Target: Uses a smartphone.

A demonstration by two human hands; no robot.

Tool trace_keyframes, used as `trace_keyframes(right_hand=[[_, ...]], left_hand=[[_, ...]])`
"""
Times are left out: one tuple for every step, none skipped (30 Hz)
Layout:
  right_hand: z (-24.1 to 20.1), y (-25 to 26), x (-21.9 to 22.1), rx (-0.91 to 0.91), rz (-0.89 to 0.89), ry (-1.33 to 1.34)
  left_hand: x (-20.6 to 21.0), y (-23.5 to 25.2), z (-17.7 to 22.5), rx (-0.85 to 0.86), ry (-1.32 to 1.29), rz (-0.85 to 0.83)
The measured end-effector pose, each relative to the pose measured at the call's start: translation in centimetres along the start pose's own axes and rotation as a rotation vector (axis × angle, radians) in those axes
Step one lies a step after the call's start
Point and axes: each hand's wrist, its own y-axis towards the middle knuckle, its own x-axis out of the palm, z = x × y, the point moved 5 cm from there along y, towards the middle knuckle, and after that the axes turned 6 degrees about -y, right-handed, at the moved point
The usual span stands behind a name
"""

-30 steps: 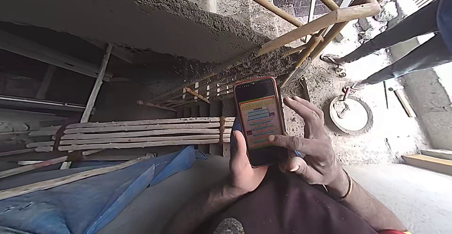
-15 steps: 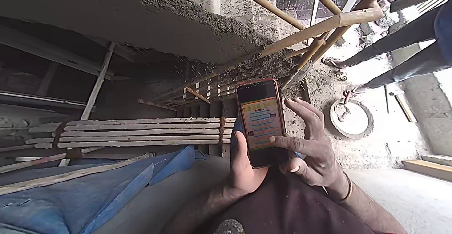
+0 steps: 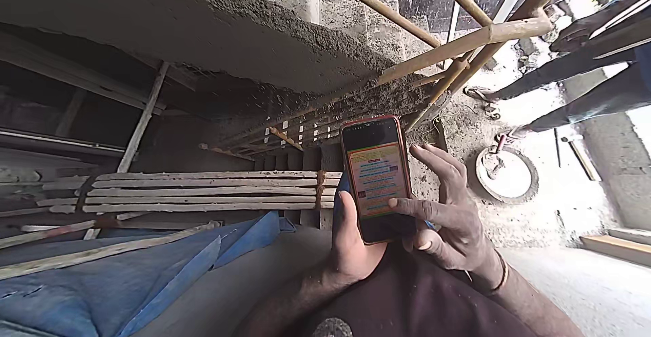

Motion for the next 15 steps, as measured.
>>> trace_keyframes(right_hand=[[0.01, 0.02, -0.04, -0.002, -0.002, 0.001], [0.0, 0.05, -0.07, -0.003, -0.003, 0.0], [-0.01, 0.07, -0.09, -0.005, -0.002, -0.004], [-0.03, 0.1, -0.08, -0.006, -0.001, -0.009], [-0.03, 0.08, -0.06, -0.006, -0.001, -0.01], [0.0, 0.04, -0.01, -0.002, -0.002, -0.007], [0.04, -0.01, 0.04, 0.001, -0.002, 0.0], [0.08, -0.07, 0.09, 0.004, -0.003, 0.005], [0.12, -0.12, 0.11, 0.006, -0.005, 0.009], [0.17, -0.14, 0.14, 0.006, -0.004, 0.011], [0.21, -0.14, 0.16, 0.008, -0.004, 0.01], [0.22, -0.15, 0.17, 0.01, -0.007, 0.01], [0.22, -0.15, 0.17, 0.012, -0.009, 0.01], [0.22, -0.14, 0.16, 0.011, -0.008, 0.012], [0.21, -0.13, 0.14, 0.01, -0.007, 0.013]], left_hand=[[0.04, 0.02, 0.01, 0.003, 0.004, -0.002], [0.11, 0.03, 0.01, 0.005, 0.007, -0.001], [0.16, 0.02, 0.03, 0.006, 0.006, -0.003], [0.18, 0.01, 0.05, 0.007, 0.004, -0.004], [0.15, -0.01, 0.07, 0.007, 0.004, -0.001], [0.11, -0.04, 0.06, 0.004, 0.006, 0.003], [0.06, -0.06, 0.05, 0.002, 0.008, 0.005], [0.02, -0.09, 0.02, -0.002, 0.006, 0.007], [0.01, -0.11, -0.01, -0.008, 0.005, 0.01], [0.01, -0.08, -0.02, -0.012, 0.004, 0.007], [0.0, -0.06, -0.03, -0.014, 0.002, 0.005], [-0.01, -0.04, -0.05, -0.015, 0.001, 0.004], [-0.01, -0.01, -0.06, -0.016, -0.002, 0.002], [0.02, 0.01, -0.06, -0.015, 0.0, 0.0], [0.04, 0.02, -0.04, -0.012, 0.003, -0.002]])
